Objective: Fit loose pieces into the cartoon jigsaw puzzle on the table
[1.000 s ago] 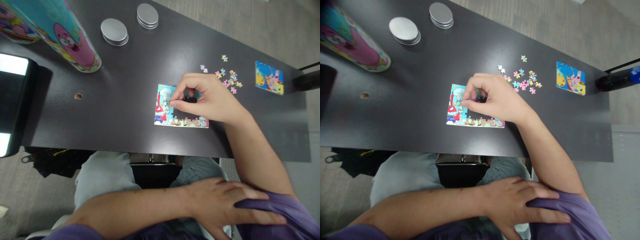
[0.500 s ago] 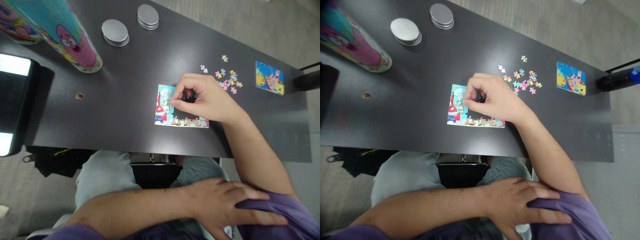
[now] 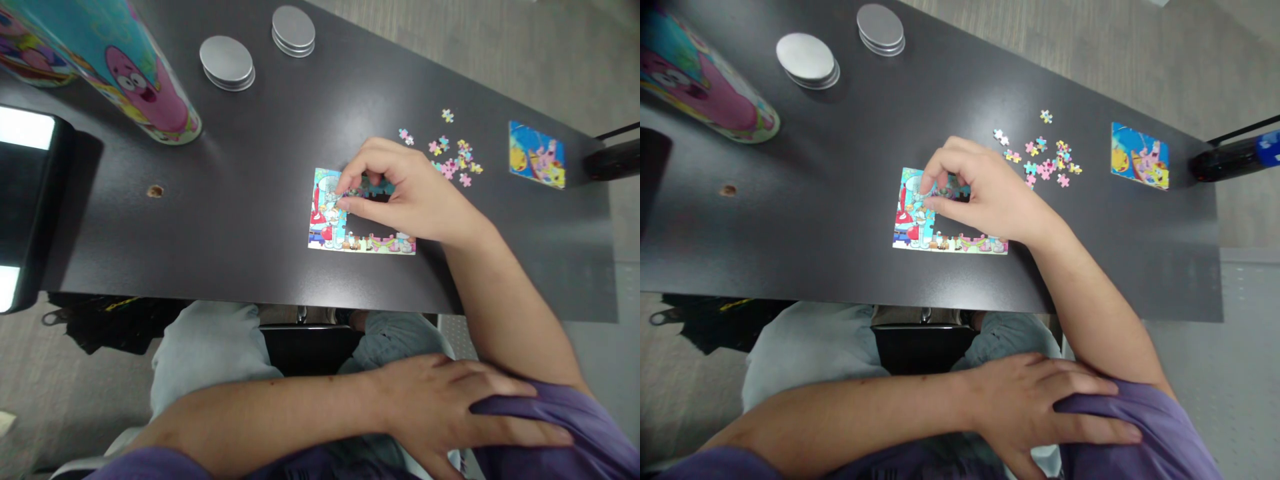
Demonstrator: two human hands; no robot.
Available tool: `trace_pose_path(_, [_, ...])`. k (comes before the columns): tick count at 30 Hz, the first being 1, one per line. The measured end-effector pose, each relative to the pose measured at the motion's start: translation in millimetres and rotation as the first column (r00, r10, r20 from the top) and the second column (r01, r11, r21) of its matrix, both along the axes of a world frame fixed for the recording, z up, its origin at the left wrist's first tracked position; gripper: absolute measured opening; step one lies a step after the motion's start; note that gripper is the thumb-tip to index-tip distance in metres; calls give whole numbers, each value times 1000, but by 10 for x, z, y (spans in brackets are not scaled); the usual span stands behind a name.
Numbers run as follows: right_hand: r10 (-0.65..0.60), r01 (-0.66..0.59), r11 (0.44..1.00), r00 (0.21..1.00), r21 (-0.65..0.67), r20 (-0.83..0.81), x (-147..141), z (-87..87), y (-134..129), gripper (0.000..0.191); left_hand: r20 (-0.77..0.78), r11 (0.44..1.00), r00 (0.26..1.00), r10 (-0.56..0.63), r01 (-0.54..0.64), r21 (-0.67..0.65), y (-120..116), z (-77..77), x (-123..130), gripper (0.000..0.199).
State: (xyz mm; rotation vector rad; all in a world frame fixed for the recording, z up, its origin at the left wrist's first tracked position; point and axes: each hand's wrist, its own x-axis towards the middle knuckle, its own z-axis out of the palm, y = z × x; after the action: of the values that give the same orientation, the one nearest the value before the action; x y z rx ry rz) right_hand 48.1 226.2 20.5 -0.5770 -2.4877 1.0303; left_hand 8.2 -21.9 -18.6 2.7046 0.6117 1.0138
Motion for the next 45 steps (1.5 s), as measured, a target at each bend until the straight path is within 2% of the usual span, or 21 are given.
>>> trace_pose_path(5, [-84,85,996,996,-38,23,29,24,12,23,61,1000,998,2,0,-25,-31,-33,36,66])
trace_pose_path(9, [-14,14,1000,1000,0,9,43,-11,27,26,121,999,993,-19,24,-45,-25,-99,76,64])
trace_pose_path(11, [-34,34,999,999,10,-3,51,2,28,28,156,998,987,-24,32,-52,-22,-145,108,65])
trace_pose_path(15, [-125,126,992,992,28,-26,107,75,74,56,215,995,976,-46,63,-71,-51,-227,176,67])
trace_pose_path(18, [-201,207,977,975,59,-91,223,66,239,71,220,991,972,-78,99,-87,-56,-228,183,71])
trace_pose_path(20, [-295,312,948,934,57,-201,348,23,425,73,205,989,974,-91,113,-99,0,-190,167,69])
trace_pose_path(21, [-341,356,934,918,40,-205,423,2,533,72,208,986,972,-106,129,-101,54,-163,158,64])
trace_pose_path(22, [-409,439,896,872,61,-270,504,-13,644,74,211,983,969,-125,150,-106,125,-129,151,59])
trace_pose_path(26, [-543,595,798,780,96,-312,841,20,983,76,289,925,901,-323,365,-107,500,75,63,50])
trace_pose_path(28, [-594,639,759,757,125,-271,1001,69,1027,80,269,932,907,-325,356,-75,683,234,-111,40])
trace_pose_path(30, [-646,678,718,733,158,-212,1157,101,980,81,278,981,949,-150,178,-77,842,418,-419,31])
trace_pose_path(32, [-662,666,721,744,191,-93,1301,92,868,66,251,979,962,104,-54,-197,981,587,-827,25])
trace_pose_path(34, [-676,662,719,737,210,-6,1399,39,735,45,214,912,914,345,-272,-307,1109,694,-1258,22])
trace_pose_path(36, [-682,664,719,730,207,27,1416,-36,624,28,229,780,769,597,-489,-390,1227,719,-1629,17])
trace_pose_path(39, [-619,602,776,784,188,49,1311,-115,561,16,220,623,599,770,-633,-459,1354,657,-1980,14])
trace_pose_path(41, [-593,575,795,804,195,44,1241,-127,596,16,145,526,539,830,-669,-525,1393,614,-2084,10])
trace_pose_path(43, [-627,611,760,779,223,6,1240,-124,671,13,57,476,544,837,-673,-566,1406,602,-2124,8])
trace_pose_path(45, [-692,679,690,721,252,-47,1319,-128,757,9,8,464,563,826,-671,-578,1408,619,-2132,6])
